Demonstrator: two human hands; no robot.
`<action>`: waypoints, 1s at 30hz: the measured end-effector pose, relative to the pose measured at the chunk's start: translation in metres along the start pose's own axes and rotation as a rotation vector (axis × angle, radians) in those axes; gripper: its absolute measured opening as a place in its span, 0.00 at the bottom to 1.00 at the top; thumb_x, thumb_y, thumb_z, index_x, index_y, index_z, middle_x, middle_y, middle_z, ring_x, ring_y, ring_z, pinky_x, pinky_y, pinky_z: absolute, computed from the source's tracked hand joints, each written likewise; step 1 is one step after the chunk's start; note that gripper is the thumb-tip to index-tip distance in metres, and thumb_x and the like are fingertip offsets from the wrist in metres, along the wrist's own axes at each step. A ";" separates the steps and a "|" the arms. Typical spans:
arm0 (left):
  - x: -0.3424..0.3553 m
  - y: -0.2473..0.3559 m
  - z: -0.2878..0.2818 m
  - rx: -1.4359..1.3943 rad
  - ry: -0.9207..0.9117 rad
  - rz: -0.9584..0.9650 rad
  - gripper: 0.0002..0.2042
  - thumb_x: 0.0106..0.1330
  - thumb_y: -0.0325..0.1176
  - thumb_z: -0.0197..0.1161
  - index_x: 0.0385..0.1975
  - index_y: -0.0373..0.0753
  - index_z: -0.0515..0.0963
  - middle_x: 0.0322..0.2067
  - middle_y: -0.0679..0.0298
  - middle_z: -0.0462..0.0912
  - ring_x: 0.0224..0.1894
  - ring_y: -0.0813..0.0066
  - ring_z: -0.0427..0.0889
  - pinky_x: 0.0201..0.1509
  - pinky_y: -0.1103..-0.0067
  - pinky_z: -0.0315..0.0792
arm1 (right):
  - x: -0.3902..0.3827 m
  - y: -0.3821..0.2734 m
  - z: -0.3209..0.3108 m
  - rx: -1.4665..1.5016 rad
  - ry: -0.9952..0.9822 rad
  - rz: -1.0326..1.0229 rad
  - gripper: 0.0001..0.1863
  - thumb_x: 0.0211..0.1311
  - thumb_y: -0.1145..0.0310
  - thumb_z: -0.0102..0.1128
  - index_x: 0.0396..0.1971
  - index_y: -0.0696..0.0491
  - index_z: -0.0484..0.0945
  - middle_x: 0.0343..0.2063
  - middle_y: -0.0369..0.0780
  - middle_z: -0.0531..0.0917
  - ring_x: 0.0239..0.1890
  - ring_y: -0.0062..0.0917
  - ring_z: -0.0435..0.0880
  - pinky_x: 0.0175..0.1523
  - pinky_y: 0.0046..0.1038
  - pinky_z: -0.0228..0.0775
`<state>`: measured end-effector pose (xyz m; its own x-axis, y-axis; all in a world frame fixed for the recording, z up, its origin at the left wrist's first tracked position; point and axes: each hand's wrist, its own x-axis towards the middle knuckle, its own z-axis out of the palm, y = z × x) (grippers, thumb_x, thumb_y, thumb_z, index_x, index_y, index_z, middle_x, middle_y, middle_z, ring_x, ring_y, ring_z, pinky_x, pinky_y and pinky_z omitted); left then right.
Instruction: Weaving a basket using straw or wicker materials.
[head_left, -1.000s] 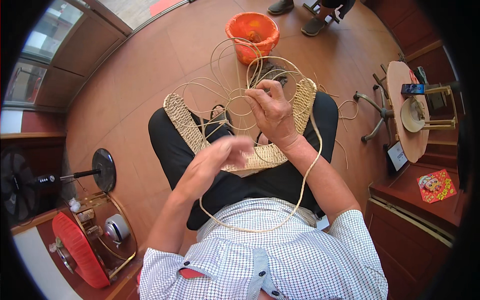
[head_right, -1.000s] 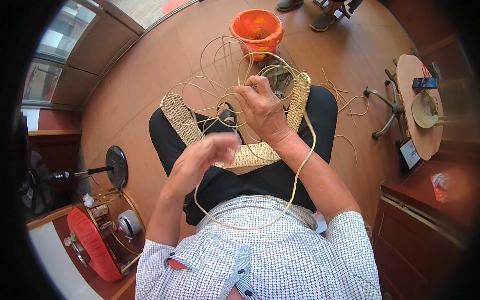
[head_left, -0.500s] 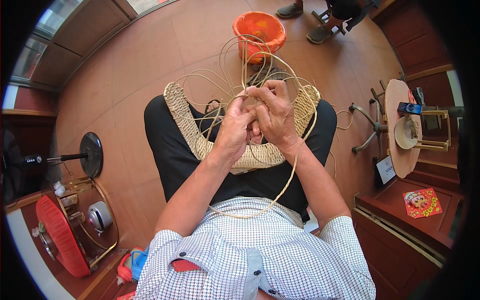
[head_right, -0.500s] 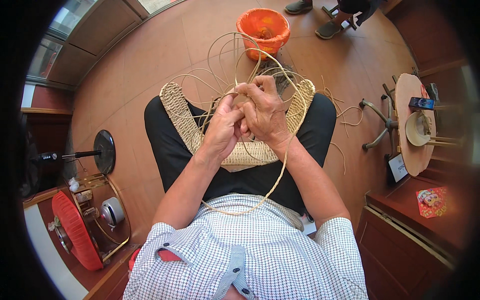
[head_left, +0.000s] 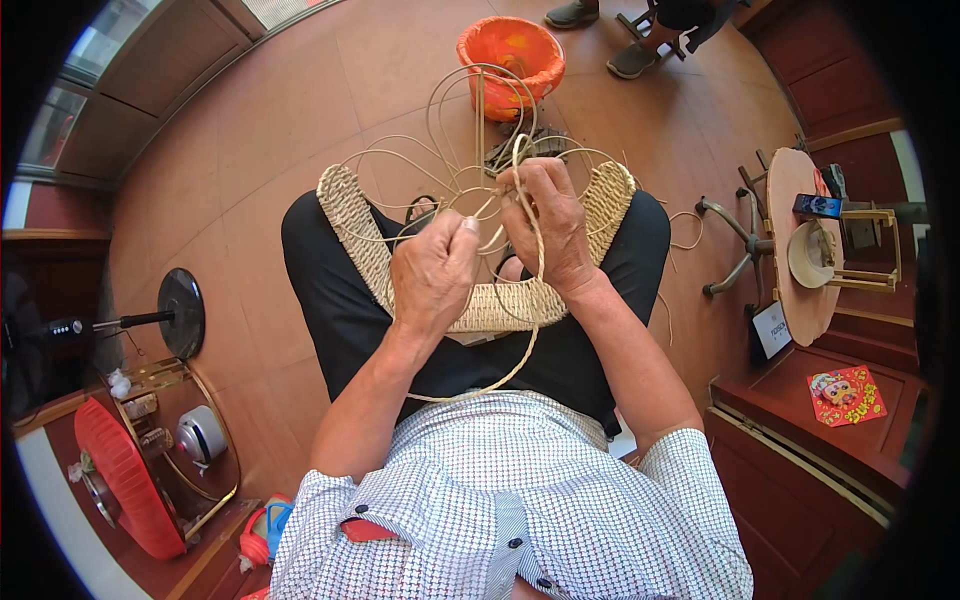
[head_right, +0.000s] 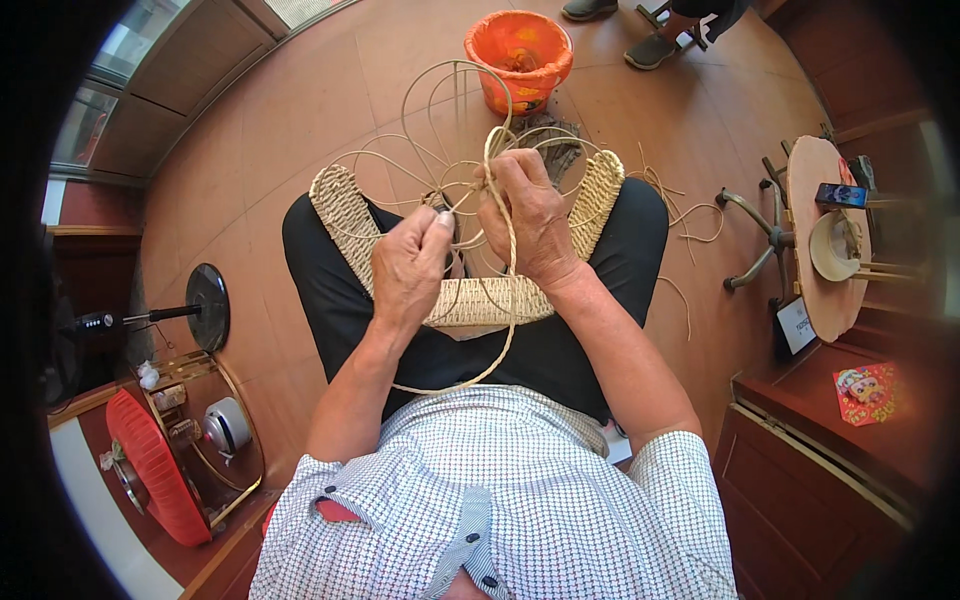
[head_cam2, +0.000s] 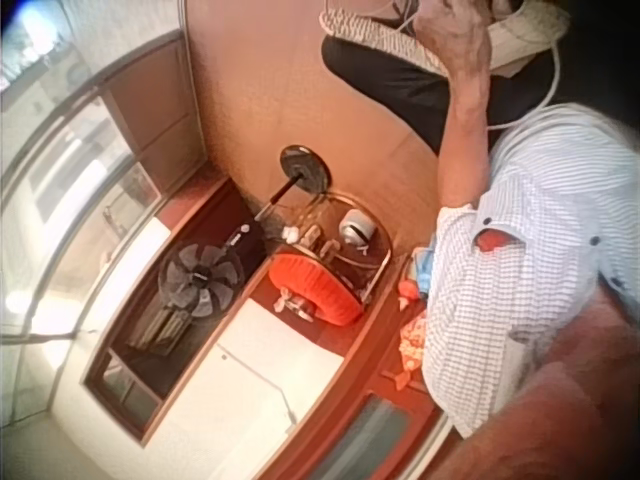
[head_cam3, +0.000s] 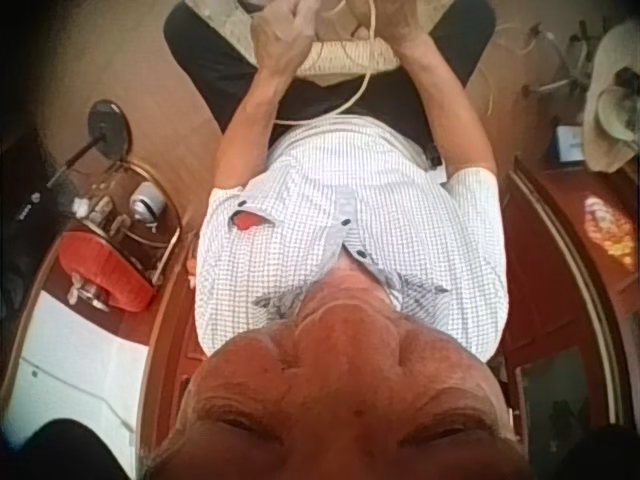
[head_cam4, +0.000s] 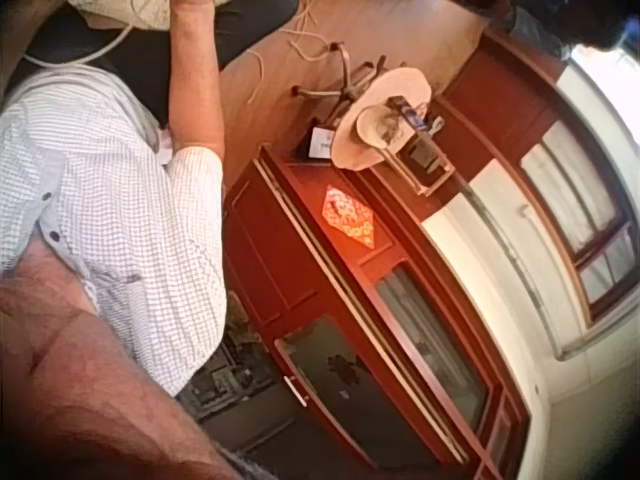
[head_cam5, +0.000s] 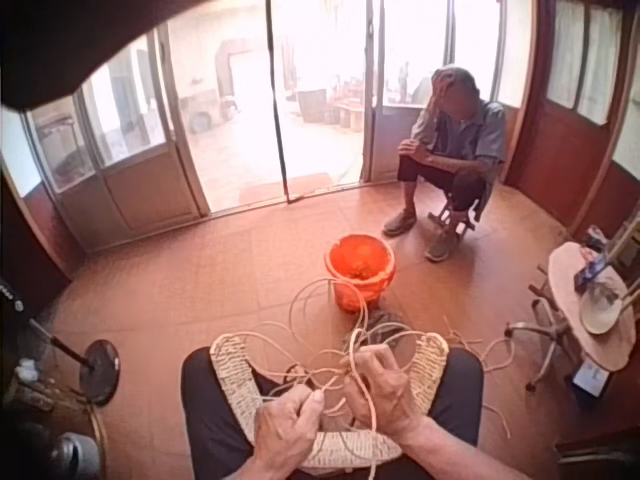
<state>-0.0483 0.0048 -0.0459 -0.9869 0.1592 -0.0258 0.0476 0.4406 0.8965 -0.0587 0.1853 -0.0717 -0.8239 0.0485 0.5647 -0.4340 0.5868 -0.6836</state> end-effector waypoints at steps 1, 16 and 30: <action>0.003 -0.003 -0.005 0.030 0.022 0.011 0.17 0.76 0.40 0.59 0.25 0.35 0.75 0.17 0.52 0.73 0.19 0.55 0.74 0.29 0.63 0.69 | 0.001 -0.002 0.000 0.001 0.001 -0.001 0.10 0.59 0.81 0.66 0.41 0.57 0.82 0.41 0.44 0.78 0.35 0.34 0.84 0.40 0.32 0.79; -0.012 0.019 -0.040 -0.182 -0.162 -0.032 0.17 0.78 0.36 0.61 0.25 0.35 0.74 0.19 0.70 0.69 0.25 0.85 0.67 0.29 0.77 0.64 | -0.004 -0.003 0.000 0.021 -0.024 0.055 0.11 0.61 0.79 0.73 0.42 0.55 0.83 0.42 0.38 0.79 0.27 0.18 0.79 0.33 0.24 0.75; -0.032 0.061 -0.289 -0.727 0.068 0.328 0.21 0.84 0.44 0.56 0.25 0.46 0.63 0.20 0.73 0.60 0.24 0.86 0.61 0.26 0.81 0.61 | -0.003 -0.004 0.009 0.071 0.024 0.078 0.06 0.63 0.78 0.71 0.38 0.56 0.84 0.40 0.38 0.79 0.26 0.18 0.79 0.31 0.23 0.74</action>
<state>-0.0583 -0.2286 0.1373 -0.9485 0.1159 0.2948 0.2476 -0.3095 0.9181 -0.0581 0.1752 -0.0746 -0.8475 0.1120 0.5188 -0.3942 0.5216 -0.7566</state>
